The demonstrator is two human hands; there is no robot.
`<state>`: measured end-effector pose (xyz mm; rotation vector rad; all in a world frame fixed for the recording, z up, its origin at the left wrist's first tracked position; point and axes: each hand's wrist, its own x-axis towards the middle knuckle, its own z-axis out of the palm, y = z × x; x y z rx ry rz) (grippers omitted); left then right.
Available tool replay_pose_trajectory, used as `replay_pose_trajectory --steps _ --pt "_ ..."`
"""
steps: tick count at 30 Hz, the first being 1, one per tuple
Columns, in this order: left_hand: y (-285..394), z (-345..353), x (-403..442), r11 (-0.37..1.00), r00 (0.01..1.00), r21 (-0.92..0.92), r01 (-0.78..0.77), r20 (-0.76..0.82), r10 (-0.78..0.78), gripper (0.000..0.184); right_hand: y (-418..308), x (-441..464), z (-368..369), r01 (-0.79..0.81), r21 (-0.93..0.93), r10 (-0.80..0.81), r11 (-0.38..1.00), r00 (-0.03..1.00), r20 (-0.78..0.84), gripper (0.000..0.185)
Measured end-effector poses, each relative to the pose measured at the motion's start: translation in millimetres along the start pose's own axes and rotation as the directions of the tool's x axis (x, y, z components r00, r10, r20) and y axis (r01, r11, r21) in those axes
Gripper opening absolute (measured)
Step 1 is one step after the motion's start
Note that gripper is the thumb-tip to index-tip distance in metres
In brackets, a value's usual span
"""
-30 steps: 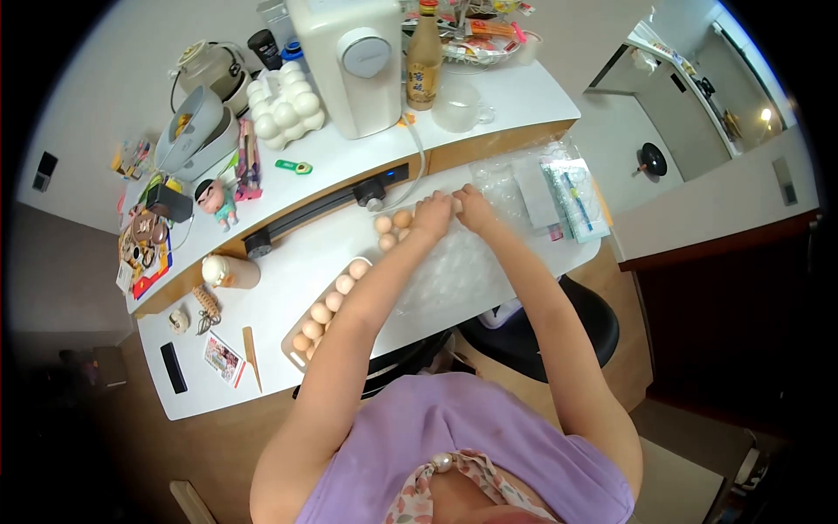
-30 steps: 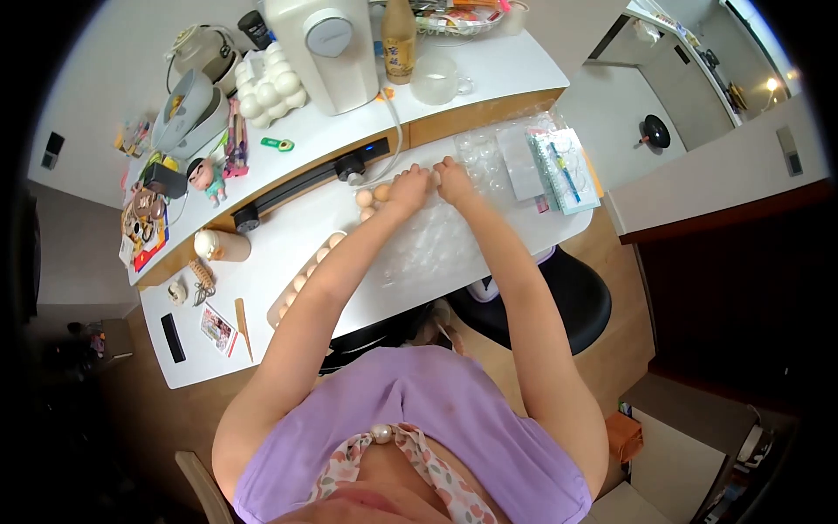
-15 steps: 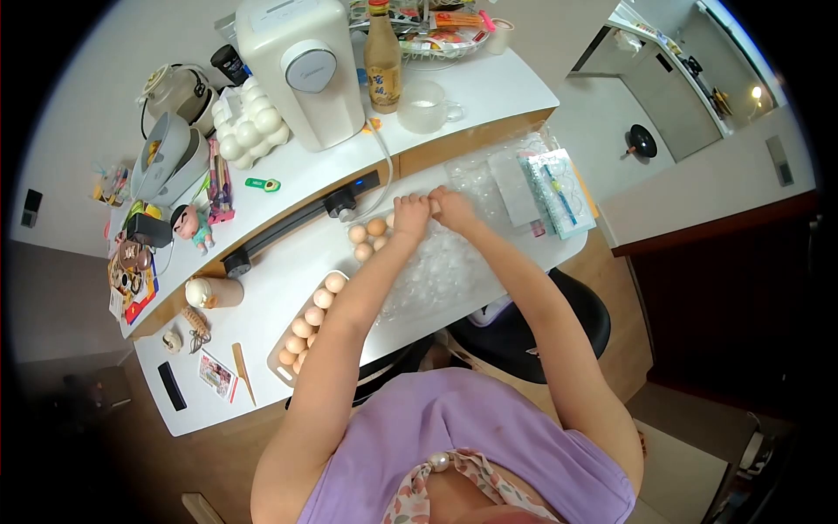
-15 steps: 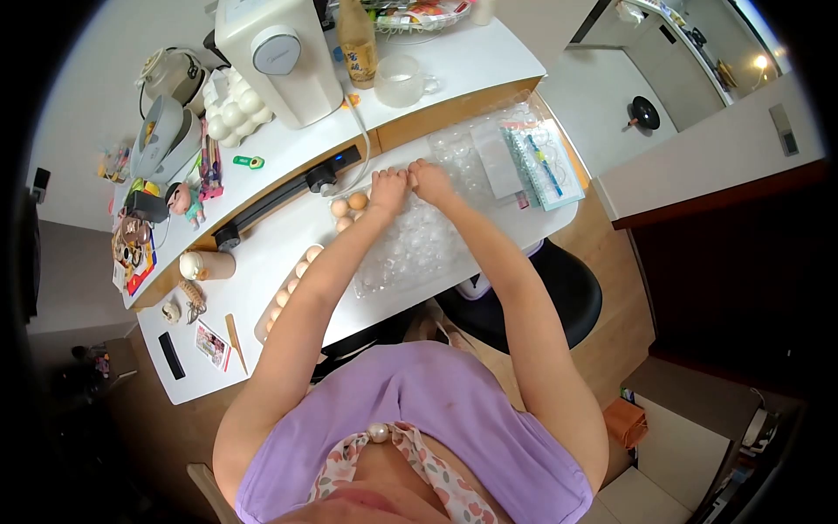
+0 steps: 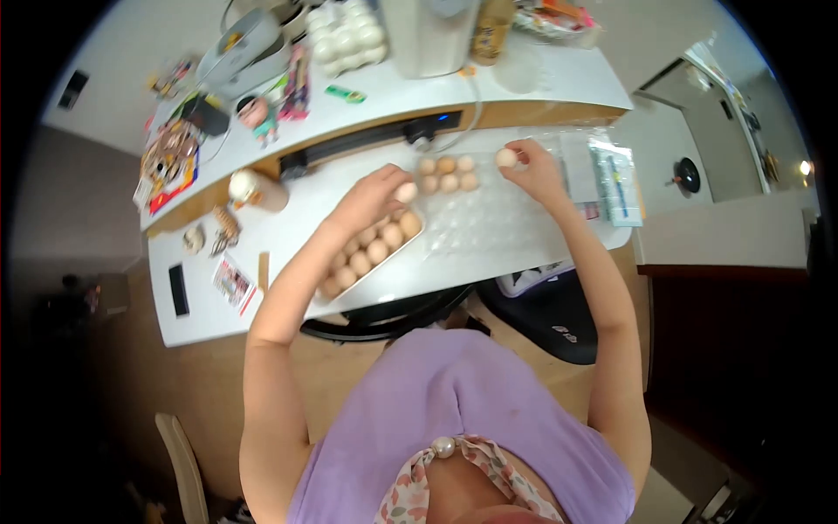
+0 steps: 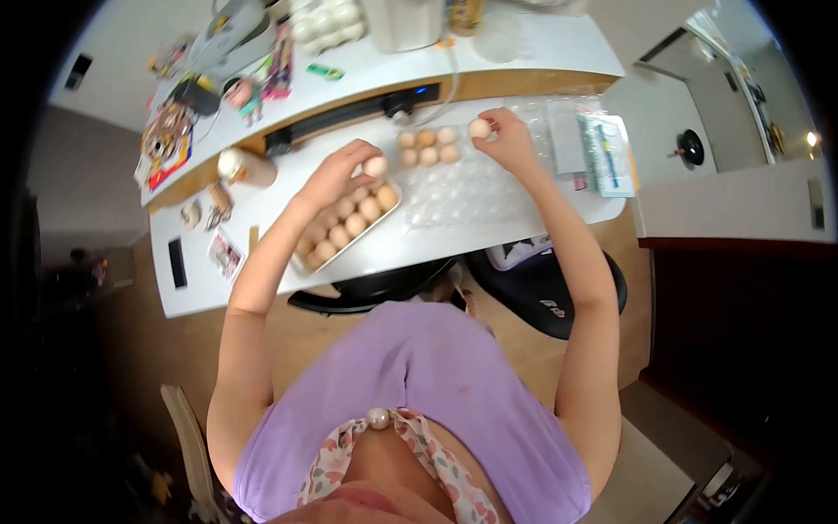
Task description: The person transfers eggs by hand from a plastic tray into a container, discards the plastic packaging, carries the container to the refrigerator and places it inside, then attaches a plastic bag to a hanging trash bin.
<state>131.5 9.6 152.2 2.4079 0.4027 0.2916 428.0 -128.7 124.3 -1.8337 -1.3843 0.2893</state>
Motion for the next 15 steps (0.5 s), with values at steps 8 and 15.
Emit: replay_pose_trajectory --steps 8,15 --pt "-23.5 -48.9 -169.2 0.965 0.968 0.099 0.243 -0.082 -0.235 0.035 -141.4 -41.7 92.6 0.124 0.222 -0.195 0.967 0.921 0.337 0.039" --pt "-61.8 -24.5 -214.8 0.966 0.985 0.193 0.174 -0.022 -0.173 0.037 -223.1 -95.9 194.2 0.217 0.193 -0.284 0.957 0.836 0.47 0.031"
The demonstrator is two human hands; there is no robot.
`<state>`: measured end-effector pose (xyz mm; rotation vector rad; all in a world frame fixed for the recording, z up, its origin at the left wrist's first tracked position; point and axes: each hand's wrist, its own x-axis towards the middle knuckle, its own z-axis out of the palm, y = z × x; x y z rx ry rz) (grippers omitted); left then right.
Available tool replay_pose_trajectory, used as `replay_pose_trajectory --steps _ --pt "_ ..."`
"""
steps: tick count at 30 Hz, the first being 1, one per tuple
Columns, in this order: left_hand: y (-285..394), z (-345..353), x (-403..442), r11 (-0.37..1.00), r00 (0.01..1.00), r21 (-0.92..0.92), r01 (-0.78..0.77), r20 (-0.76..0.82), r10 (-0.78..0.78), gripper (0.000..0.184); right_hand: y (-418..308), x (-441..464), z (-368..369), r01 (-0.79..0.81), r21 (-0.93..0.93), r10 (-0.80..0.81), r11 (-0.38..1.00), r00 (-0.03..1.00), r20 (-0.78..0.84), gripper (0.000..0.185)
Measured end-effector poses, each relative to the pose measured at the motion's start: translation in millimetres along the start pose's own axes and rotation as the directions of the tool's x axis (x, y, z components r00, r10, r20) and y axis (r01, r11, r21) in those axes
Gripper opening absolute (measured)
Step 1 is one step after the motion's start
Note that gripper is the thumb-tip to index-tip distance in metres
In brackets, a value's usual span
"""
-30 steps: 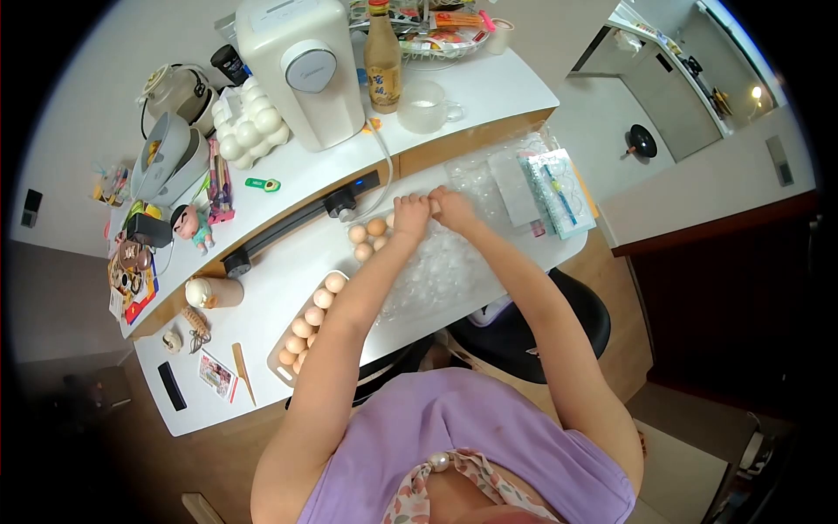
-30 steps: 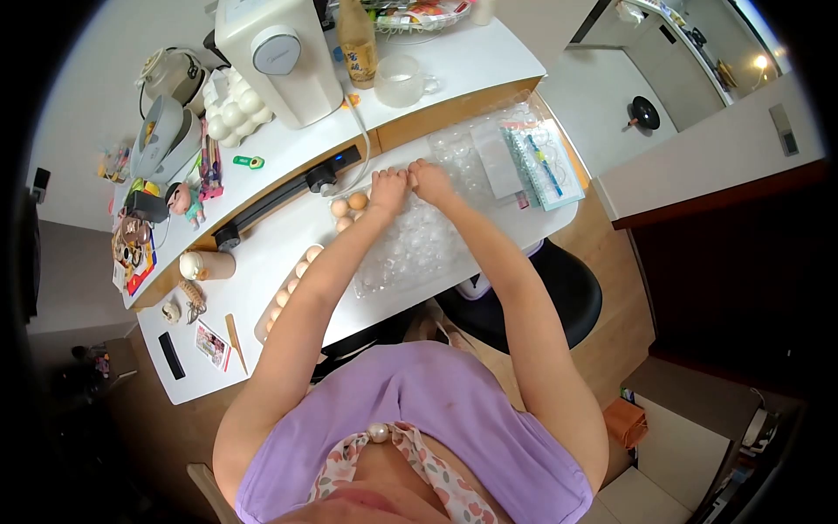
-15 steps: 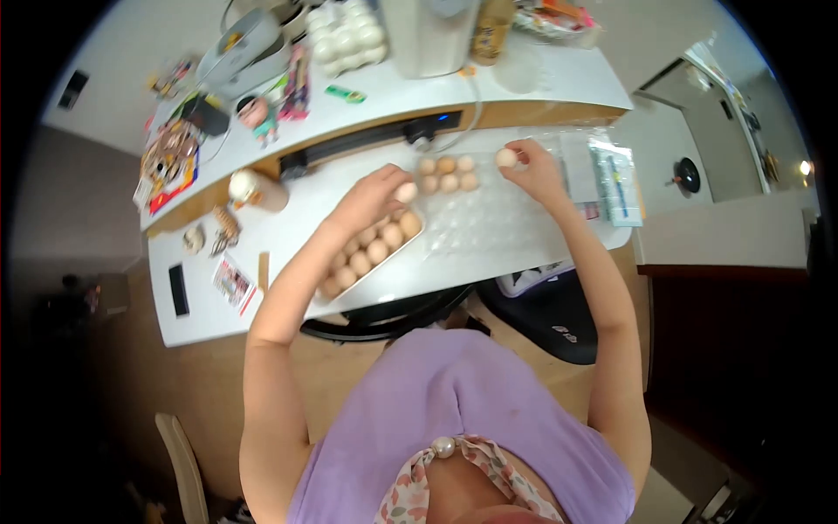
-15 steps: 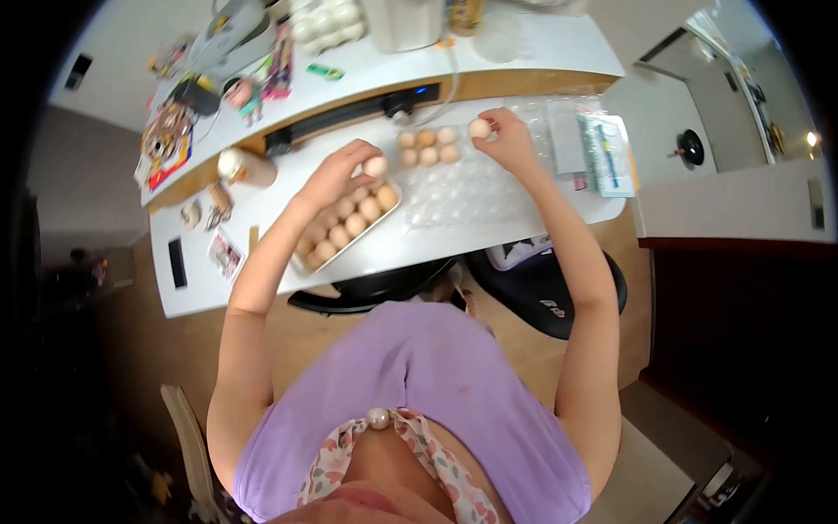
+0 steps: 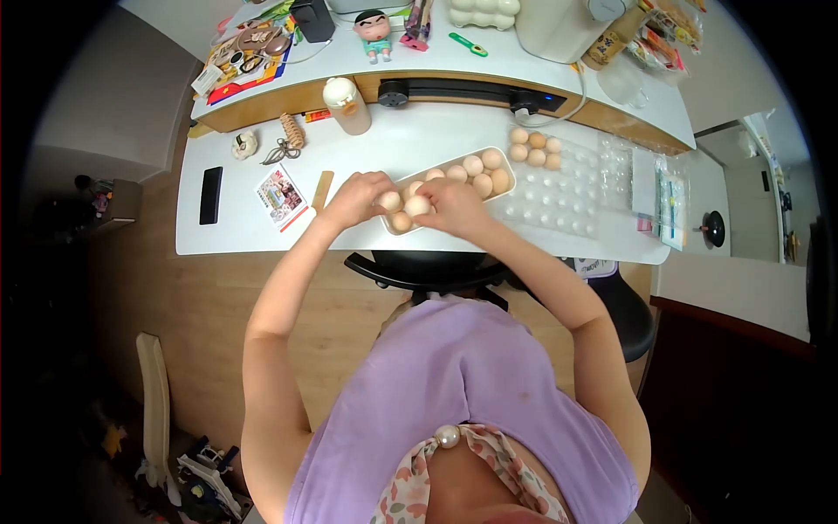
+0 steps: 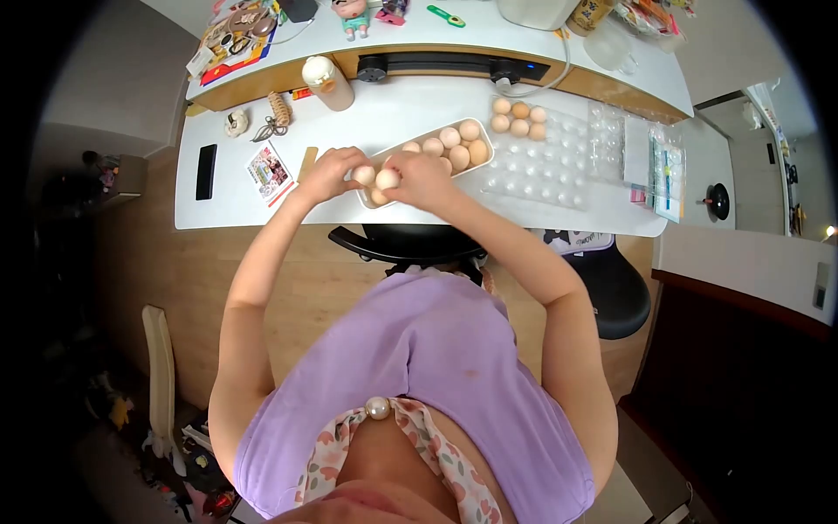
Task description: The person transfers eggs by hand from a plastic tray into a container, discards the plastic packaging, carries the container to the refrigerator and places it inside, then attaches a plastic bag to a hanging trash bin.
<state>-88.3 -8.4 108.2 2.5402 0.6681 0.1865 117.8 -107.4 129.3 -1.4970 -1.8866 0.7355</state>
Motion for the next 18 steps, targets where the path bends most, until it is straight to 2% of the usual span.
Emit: replay_pose_trajectory --steps 3,4,7,10,16,18 --pt "-5.0 11.5 -1.3 1.0 1.0 -0.005 -0.006 0.007 0.006 0.038 2.6 4.8 38.5 0.062 -0.233 -0.074 0.97 0.996 -0.041 0.022" --pt "-7.4 15.6 -0.8 1.0 1.0 -0.019 0.005 0.003 -0.005 0.039 -1.9 4.5 42.4 0.009 -0.262 -0.017 0.965 0.999 -0.031 0.019" --pt "-10.1 21.9 0.4 1.0 1.0 -0.02 -0.007 -0.026 0.007 0.041 11.0 4.8 65.1 0.009 -0.371 -0.036 0.929 0.997 -0.065 0.02" --pt "-6.5 18.4 3.5 1.0 0.999 0.022 -0.01 0.037 0.009 0.04 13.2 2.4 71.8 -0.019 -0.4 -0.004 0.916 0.998 -0.055 0.022" --pt "-15.6 26.8 8.1 0.995 0.994 0.046 -0.092 -0.052 0.094 0.043 15.7 3.6 82.0 -0.057 -0.439 0.013 0.896 0.995 -0.102 0.026" --pt "-17.4 25.3 7.2 0.995 0.992 0.03 -0.099 -0.072 0.101 0.043 11.8 4.6 80.8 -0.085 -0.482 0.077 0.872 0.996 -0.037 0.028"
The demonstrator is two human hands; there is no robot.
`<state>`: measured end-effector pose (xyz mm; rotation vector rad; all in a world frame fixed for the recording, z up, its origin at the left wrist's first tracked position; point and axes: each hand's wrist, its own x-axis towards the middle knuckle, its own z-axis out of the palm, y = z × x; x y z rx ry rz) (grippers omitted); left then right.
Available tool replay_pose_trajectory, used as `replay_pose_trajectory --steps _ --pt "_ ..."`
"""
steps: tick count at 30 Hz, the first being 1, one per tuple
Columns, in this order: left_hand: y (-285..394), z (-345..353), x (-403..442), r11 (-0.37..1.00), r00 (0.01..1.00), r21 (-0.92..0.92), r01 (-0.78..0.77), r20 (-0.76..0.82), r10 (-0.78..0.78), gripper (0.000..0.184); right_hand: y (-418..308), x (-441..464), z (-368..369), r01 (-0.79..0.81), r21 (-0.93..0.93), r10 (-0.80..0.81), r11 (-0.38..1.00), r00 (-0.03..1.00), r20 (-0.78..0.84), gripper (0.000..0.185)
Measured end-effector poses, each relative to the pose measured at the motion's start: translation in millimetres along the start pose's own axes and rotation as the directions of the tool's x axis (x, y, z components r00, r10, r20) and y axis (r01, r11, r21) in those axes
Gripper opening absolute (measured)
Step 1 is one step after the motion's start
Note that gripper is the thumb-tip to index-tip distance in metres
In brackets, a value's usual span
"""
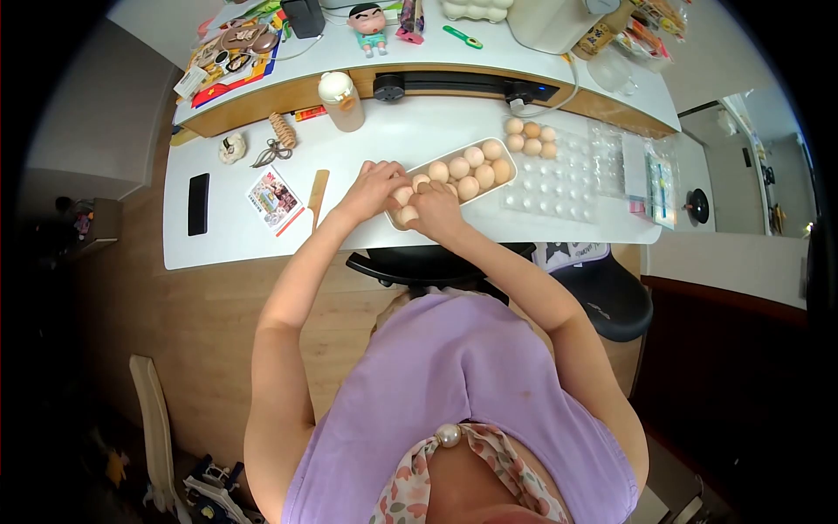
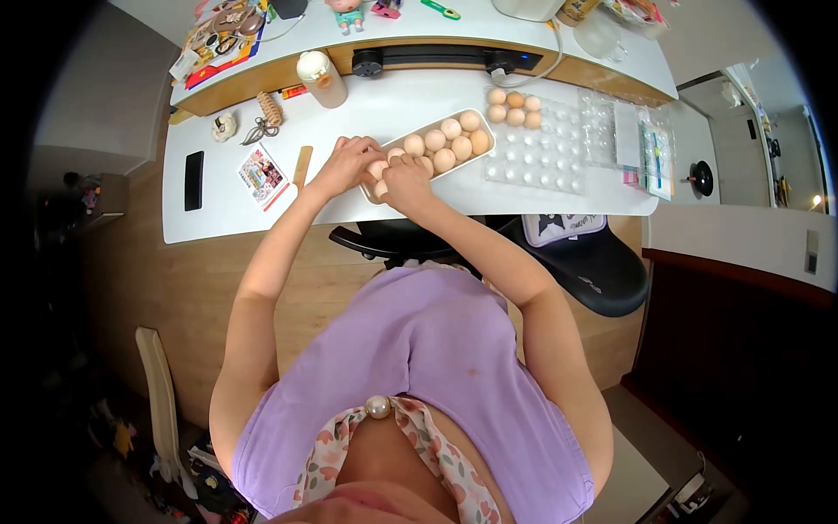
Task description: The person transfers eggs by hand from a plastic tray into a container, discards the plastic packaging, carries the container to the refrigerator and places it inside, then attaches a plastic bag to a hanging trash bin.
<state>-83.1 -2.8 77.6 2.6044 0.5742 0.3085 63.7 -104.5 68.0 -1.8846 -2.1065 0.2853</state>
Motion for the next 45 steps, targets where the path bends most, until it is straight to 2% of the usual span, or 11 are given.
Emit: replay_pose_trajectory --steps 4,19,25,28,30,32,34,37,40,43,45 --pt "-1.3 0.4 -1.6 1.0 0.999 0.005 0.03 0.027 -0.03 0.043 -6.0 1.6 -0.2 -0.043 -0.036 0.045 0.998 0.997 0.06 0.033" --pt "1.2 6.5 -11.2 0.997 0.995 -0.071 0.034 -0.088 -0.041 0.047 1.0 -4.5 -2.4 -0.005 0.076 0.006 0.997 1.0 -0.022 0.034" --pt "1.0 2.1 -14.4 0.989 0.991 -0.138 0.057 -0.113 -0.073 0.039 11.4 -9.5 -7.0 0.08 0.229 -0.055 0.97 0.992 -0.114 0.03" --pt "-11.5 6.2 -20.3 0.977 0.957 -0.191 0.094 -0.252 -0.142 0.034 39.3 -10.6 -38.4 0.096 0.248 -0.031 0.964 0.967 -0.254 0.028" --pt "-16.9 9.1 -30.1 0.944 0.913 -0.287 0.166 -0.317 -0.257 0.031 79.5 -14.0 -66.8 0.023 0.315 0.104 0.949 0.919 -0.381 0.026" --pt "-15.9 9.9 -40.2 0.897 0.858 -0.374 0.237 -0.353 -0.374 0.029 128.9 -23.6 -93.8 -0.283 0.423 0.438 0.861 0.835 -0.333 0.022" --pt "-7.8 11.1 -51.6 0.837 0.795 -0.453 0.308 -0.361 -0.488 0.028 193.7 -37.2 -108.9 -0.398 0.425 0.556 0.813 0.748 -0.363 0.025" --pt "1.1 18.8 -61.0 0.818 0.745 -0.465 0.338 -0.399 -0.534 0.024 265.6 -63.0 -116.3 -0.585 0.237 0.631 0.776 0.732 -0.259 0.031" --pt "17.6 11.7 -38.6 0.82 0.746 -0.467 0.33 -0.403 -0.53 0.023 305.5 -73.8 -102.4 -0.597 0.213 0.632 0.773 0.752 -0.185 0.035" --pt "41.0 3.5 17.5 0.91 0.831 -0.384 0.154 -0.448 -0.33 0.024 327.7 -63.4 -78.4 -0.534 0.263 0.582 0.803 0.798 -0.156 0.039" --pt "63.0 8.0 68.4 0.947 0.875 -0.318 0.051 -0.442 -0.195 0.026 311.8 -47.8 -71.6 -0.484 0.116 0.498 0.867 0.85 -0.174 0.04"
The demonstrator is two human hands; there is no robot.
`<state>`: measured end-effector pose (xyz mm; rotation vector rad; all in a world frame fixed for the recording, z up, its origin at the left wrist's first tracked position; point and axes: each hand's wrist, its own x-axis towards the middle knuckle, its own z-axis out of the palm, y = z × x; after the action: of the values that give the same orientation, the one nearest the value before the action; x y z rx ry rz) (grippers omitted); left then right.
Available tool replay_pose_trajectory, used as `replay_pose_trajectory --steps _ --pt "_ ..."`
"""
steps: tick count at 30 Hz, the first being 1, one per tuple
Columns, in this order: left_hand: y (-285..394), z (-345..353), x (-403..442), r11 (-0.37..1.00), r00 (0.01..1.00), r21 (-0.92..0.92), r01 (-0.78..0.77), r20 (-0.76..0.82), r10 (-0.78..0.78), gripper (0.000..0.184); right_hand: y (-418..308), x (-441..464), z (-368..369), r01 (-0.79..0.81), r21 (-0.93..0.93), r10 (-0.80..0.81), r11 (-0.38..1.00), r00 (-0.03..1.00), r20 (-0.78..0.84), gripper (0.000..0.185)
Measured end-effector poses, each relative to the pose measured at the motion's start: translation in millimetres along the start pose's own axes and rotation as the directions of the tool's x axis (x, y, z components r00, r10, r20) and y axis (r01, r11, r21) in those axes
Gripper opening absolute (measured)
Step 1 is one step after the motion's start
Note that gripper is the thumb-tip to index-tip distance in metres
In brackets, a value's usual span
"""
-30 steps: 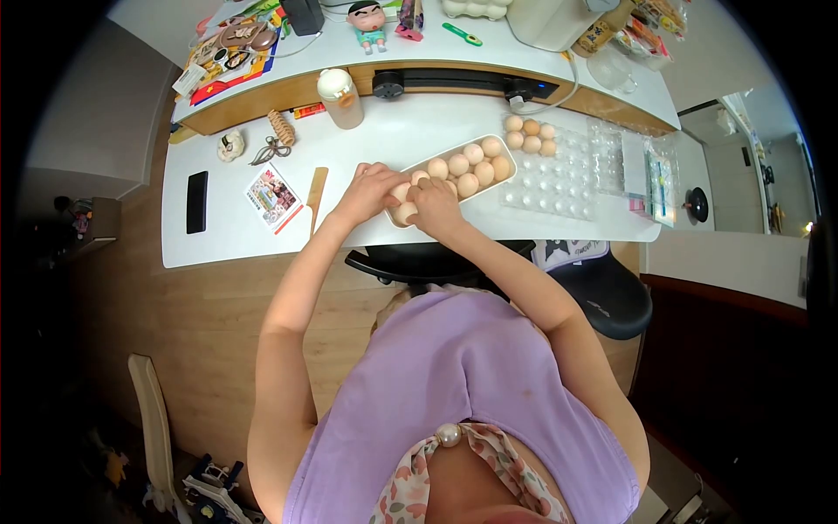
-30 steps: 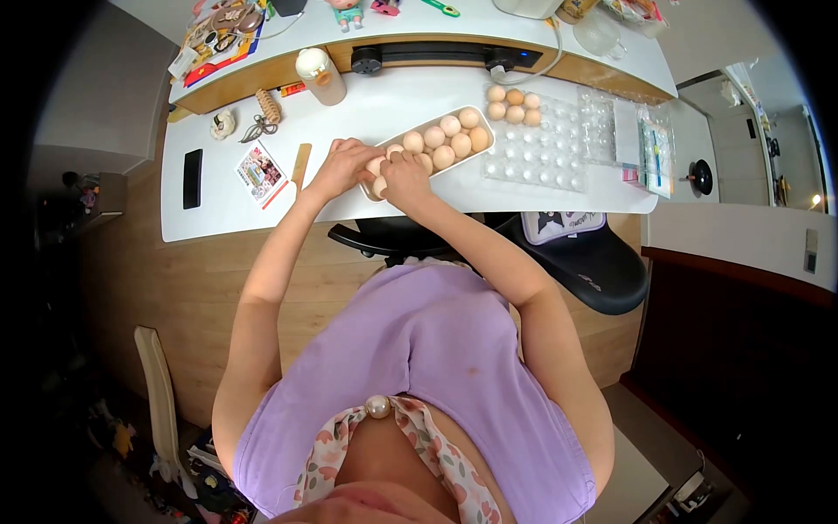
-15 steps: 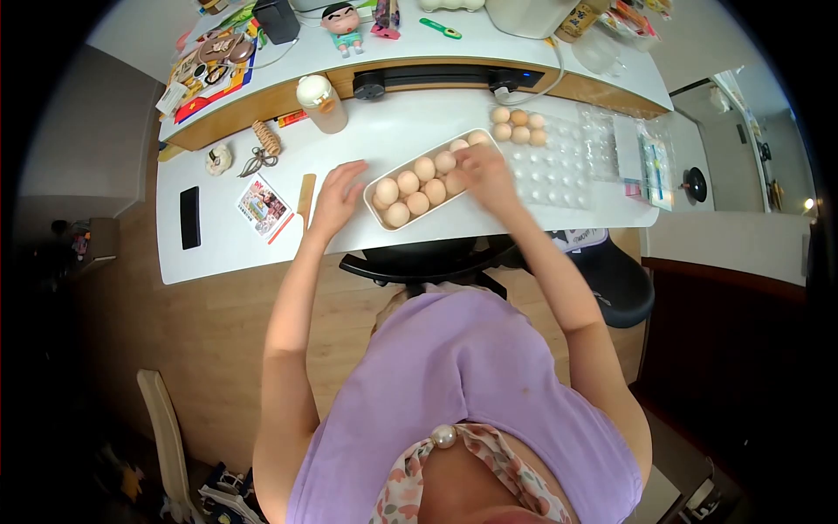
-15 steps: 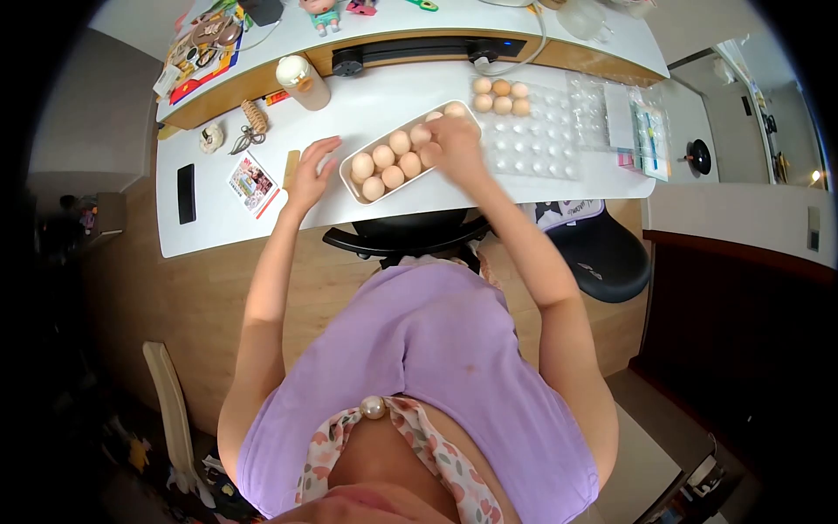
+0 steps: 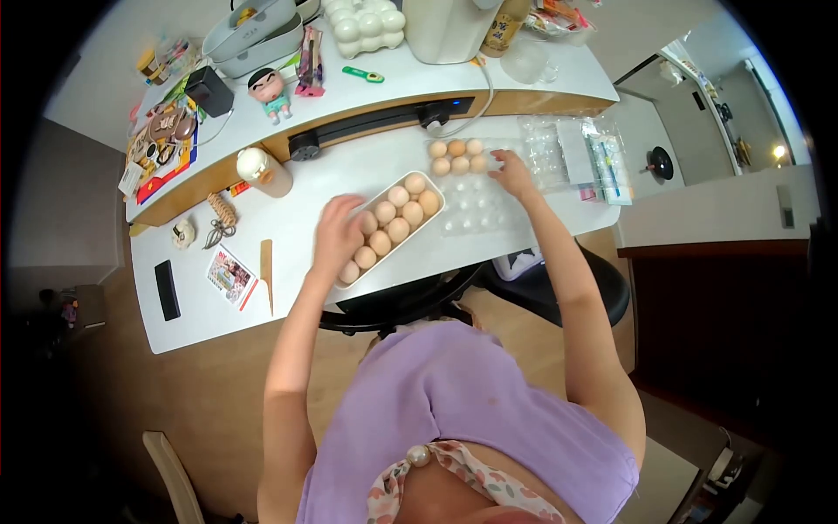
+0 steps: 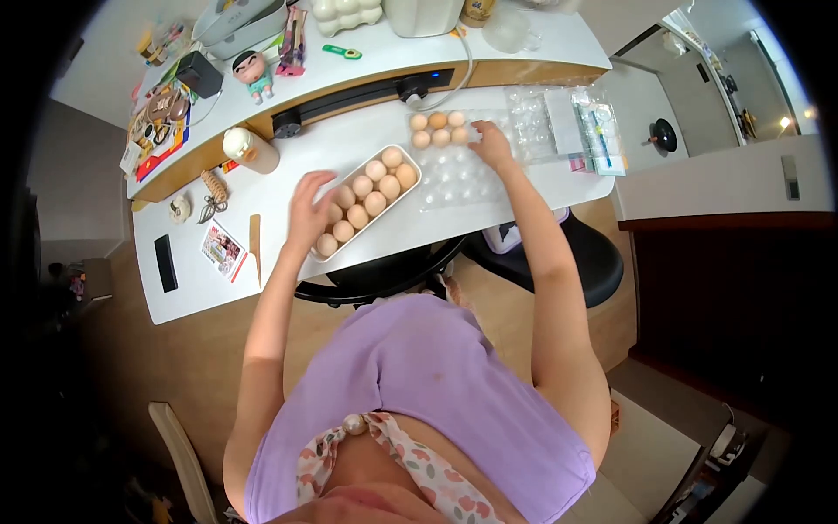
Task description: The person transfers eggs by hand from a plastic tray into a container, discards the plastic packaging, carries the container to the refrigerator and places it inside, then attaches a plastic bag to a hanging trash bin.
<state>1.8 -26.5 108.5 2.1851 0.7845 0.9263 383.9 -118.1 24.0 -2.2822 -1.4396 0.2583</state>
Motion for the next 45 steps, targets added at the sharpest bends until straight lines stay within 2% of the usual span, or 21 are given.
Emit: replay_pose_trajectory --steps 1,3,4,8,11,14,20,23,26,27,30,32,34,37,43,45 --pt "17.9 38.0 39.3 0.996 0.986 -0.015 -0.091 0.14 0.092 0.025 -9.6 7.3 2.9 0.057 -0.064 -0.057 0.996 0.998 0.001 0.041" --pt "17.7 92.8 67.2 0.978 0.952 0.042 -0.202 0.243 0.186 0.031 -18.5 14.4 13.6 0.014 -0.249 -0.007 0.968 1.0 0.03 0.037" --pt "15.5 122.3 77.9 0.971 0.94 0.108 -0.213 0.293 0.173 0.031 -17.6 17.2 20.5 0.006 -0.338 0.003 0.941 1.0 0.026 0.036" --pt "-4.5 216.6 101.0 0.908 0.913 0.368 -0.202 0.405 0.039 0.029 -10.9 23.6 33.2 -0.019 -0.401 0.043 0.916 0.998 0.052 0.039" --pt "-12.1 248.0 107.7 0.835 0.914 0.507 -0.215 0.405 -0.01 0.023 -11.8 23.1 27.4 0.0 -0.427 0.052 0.904 0.992 0.111 0.043" --pt "-21.7 263.9 108.7 0.786 0.938 0.564 -0.254 0.342 0.057 0.019 -4.8 20.4 29.0 0.058 -0.427 -0.048 0.902 0.998 0.035 0.042" --pt "-24.4 267.7 111.2 0.697 0.916 0.621 -0.359 0.377 0.136 0.019 -2.9 16.6 22.8 0.034 -0.31 -0.015 0.95 0.998 0.061 0.041" --pt "-8.4 251.0 109.1 0.732 0.929 0.594 -0.333 0.339 0.147 0.022 -3.3 17.2 23.5 0.014 -0.304 0.004 0.953 0.998 0.06 0.041" --pt "21.0 216.0 104.2 0.916 0.965 0.375 -0.143 0.257 0.046 0.028 1.5 17.1 26.5 0.035 -0.294 -0.023 0.955 0.999 0.044 0.041" --pt "39.2 188.9 103.9 0.955 0.959 0.29 -0.066 0.283 -0.019 0.035 -1.1 16.5 23.5 0.034 -0.287 -0.017 0.957 0.998 0.062 0.041" --pt "58.9 115.3 72.9 0.99 0.973 0.077 0.117 0.189 -0.13 0.036 0.2 16.2 24.4 0.053 -0.279 -0.034 0.959 0.997 0.073 0.041" --pt "55.2 62.2 44.5 0.99 0.984 0.025 0.138 0.111 -0.14 0.039 -1.3 16.1 23.3 0.049 -0.259 -0.032 0.965 0.997 0.068 0.042" --pt "53.8 13.8 15.2 0.965 0.973 0.14 0.22 0.044 -0.228 0.038 -0.2 15.4 24.8 0.059 -0.233 -0.047 0.971 0.997 0.055 0.042" --pt "36.7 -36.5 -29.3 0.907 0.944 0.302 0.295 0.055 -0.325 0.039 2.8 15.0 28.2 0.08 -0.242 -0.075 0.967 0.997 0.032 0.042" --pt "10.7 -46.3 -77.9 0.863 0.904 0.35 0.365 0.09 -0.419 0.042 3.0 15.7 29.2 0.066 -0.203 -0.055 0.977 0.997 0.063 0.041" --pt "7.7 -42.2 -82.4 0.848 0.914 0.418 0.325 0.09 -0.395 0.041 4.0 15.8 29.3 0.086 -0.21 -0.077 0.974 0.996 0.049 0.041"
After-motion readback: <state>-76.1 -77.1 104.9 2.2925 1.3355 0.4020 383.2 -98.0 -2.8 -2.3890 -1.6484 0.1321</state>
